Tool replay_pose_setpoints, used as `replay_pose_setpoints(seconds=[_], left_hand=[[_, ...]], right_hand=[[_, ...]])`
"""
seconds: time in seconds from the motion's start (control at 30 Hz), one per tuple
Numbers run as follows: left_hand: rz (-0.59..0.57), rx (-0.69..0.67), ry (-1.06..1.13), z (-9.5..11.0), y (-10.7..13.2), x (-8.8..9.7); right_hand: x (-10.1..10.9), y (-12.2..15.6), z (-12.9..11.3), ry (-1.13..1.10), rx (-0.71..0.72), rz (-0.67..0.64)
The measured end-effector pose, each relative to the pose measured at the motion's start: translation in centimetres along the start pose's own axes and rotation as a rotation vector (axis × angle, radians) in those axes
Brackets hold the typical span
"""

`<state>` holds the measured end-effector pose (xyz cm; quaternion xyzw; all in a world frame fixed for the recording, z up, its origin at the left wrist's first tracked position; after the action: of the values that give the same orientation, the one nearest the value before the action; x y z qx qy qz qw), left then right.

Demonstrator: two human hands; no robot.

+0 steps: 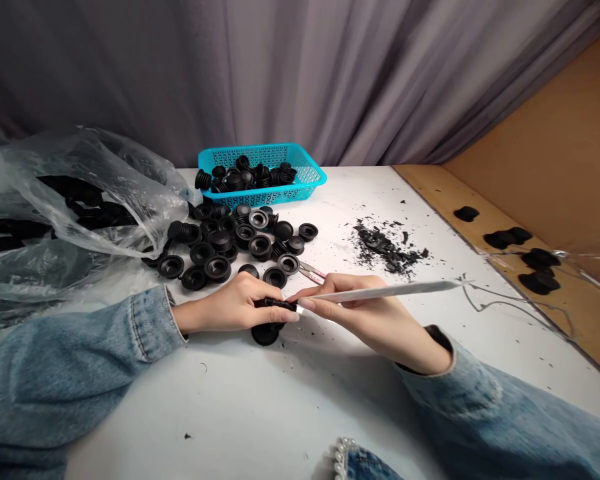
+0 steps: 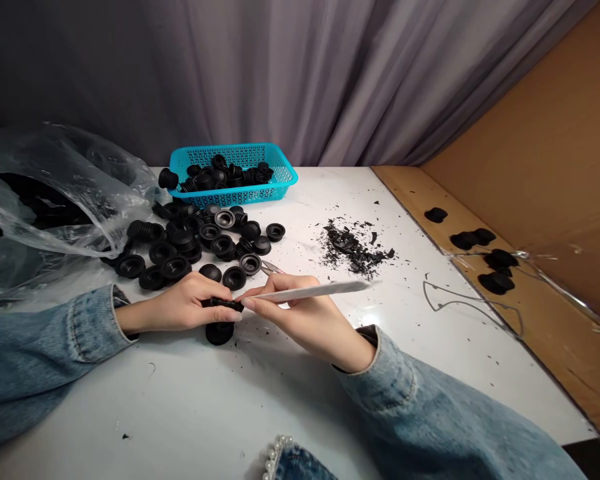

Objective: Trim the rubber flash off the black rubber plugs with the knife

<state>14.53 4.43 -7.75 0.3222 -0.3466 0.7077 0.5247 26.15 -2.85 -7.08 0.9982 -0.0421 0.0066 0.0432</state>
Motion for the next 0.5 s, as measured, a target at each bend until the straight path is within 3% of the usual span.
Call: replay_pose_setpoints(seconds=[0.5], left_hand=[[-0.003,-0.004,-0.005,-0.08,0.13,-0.13]], right_hand=[[0.06,0.06,0.05,-0.009,-0.017,-0.010]])
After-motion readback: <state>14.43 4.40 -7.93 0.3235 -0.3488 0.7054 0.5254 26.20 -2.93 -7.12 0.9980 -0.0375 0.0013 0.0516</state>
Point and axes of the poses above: each hand's wrist, its own y-axis away from the middle knuckle, its own x-axis out of the back of the hand, z = x × y, the point moved 6 cm from there along -y, towards the middle knuckle, and after that the axes turned 11 degrees about -y, right-handed, at the moved point
